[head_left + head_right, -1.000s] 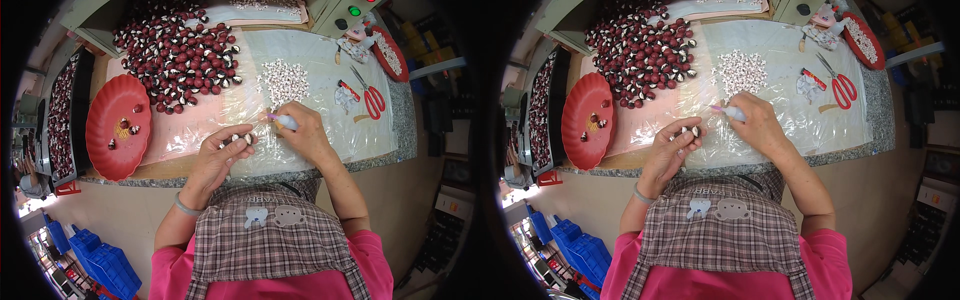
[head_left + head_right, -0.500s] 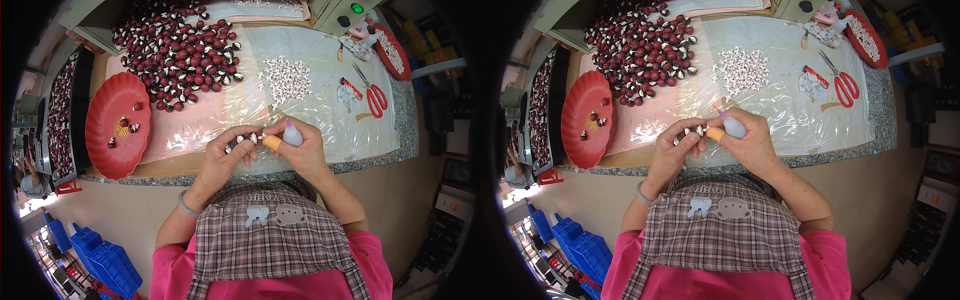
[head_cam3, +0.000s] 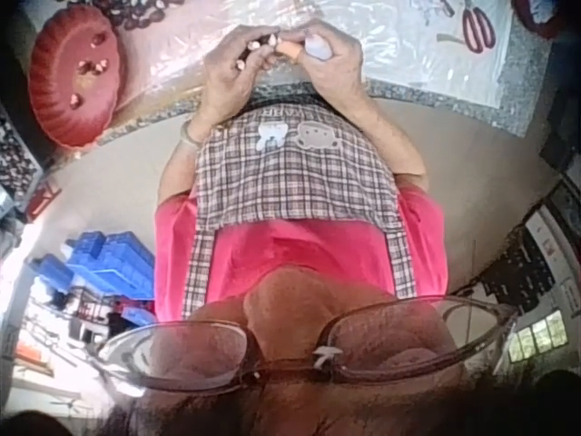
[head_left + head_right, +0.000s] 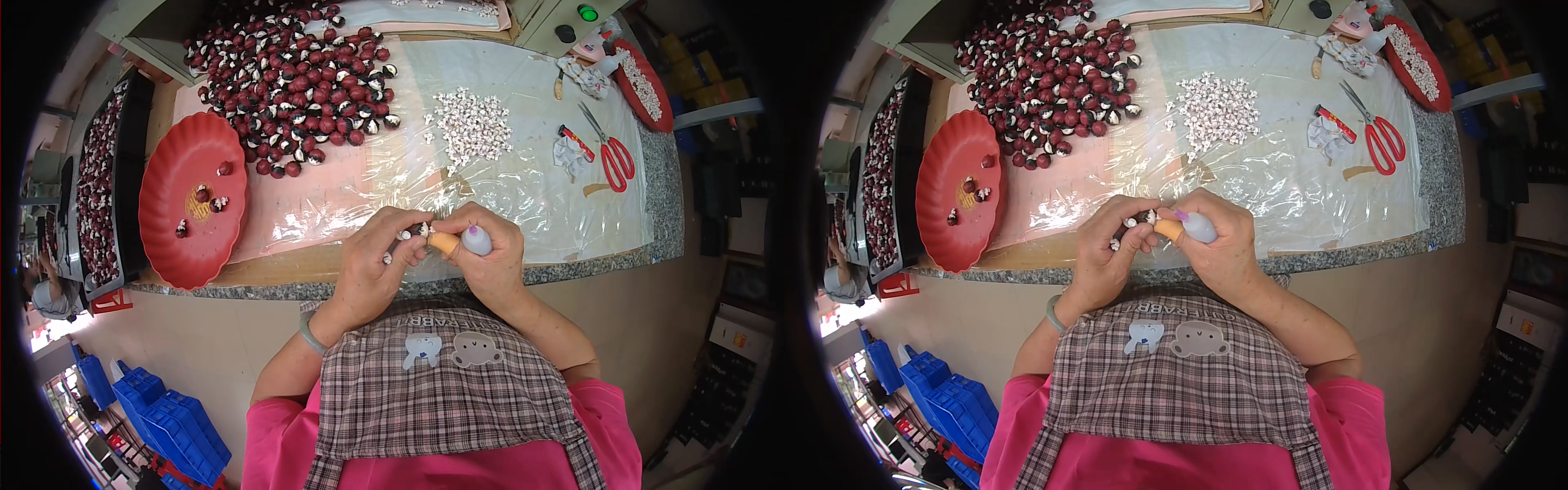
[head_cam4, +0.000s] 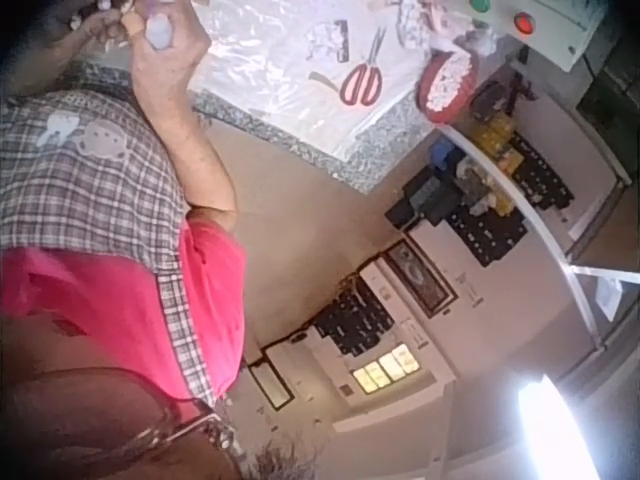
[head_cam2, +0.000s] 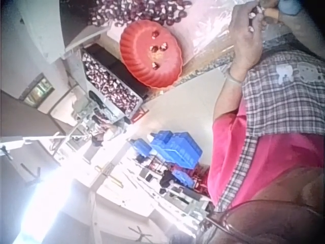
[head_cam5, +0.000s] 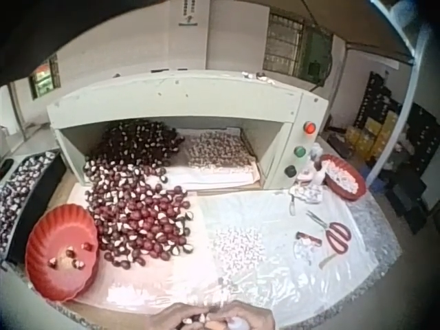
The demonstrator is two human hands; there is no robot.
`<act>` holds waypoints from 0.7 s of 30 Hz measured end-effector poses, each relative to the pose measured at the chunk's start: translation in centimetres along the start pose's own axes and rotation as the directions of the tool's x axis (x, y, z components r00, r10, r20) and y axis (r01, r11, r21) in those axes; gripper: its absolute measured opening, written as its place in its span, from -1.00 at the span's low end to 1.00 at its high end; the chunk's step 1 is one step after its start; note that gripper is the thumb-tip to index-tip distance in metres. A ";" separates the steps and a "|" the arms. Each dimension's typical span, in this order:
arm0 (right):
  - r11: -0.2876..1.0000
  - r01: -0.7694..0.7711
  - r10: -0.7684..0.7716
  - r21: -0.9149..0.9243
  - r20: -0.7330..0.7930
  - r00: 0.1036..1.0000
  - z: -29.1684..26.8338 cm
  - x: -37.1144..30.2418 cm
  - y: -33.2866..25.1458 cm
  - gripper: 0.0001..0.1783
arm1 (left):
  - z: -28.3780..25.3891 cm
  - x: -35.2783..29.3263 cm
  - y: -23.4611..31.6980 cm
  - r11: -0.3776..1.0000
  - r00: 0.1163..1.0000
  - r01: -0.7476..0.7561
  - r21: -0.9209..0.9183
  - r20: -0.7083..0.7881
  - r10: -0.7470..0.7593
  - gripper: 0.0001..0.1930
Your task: Applying glue to red toy components and attaching small white decorative pieces.
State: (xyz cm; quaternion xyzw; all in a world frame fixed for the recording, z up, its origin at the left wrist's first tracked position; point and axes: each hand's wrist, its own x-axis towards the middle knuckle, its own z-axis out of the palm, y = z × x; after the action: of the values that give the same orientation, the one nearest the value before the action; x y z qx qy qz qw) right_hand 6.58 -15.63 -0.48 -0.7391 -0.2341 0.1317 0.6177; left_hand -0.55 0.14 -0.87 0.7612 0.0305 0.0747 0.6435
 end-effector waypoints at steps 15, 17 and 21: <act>0.984 -0.023 0.004 0.175 0.110 0.994 0.6 1.0 -0.3 -0.75 | -2.8 -0.1 2.0 0.998 0.999 0.038 0.054 -0.020 -0.037 -0.79; 0.990 0.005 -0.025 0.142 0.136 0.990 0.0 1.2 -0.5 -0.62 | -5.5 -0.4 2.5 0.960 0.981 -0.010 0.281 -0.185 0.065 -0.78; 0.975 -0.057 0.039 0.216 0.090 0.995 -1.8 0.9 0.2 -0.69 | -13.3 -0.6 3.3 0.685 0.843 0.096 0.722 -0.425 0.330 -0.77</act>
State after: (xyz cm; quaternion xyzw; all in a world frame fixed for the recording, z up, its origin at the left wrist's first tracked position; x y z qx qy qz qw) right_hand 8.31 -16.76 -0.25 -0.6659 -0.2264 0.2028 0.6814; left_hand -3.37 12.48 4.48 0.9006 0.1804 0.3038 0.2533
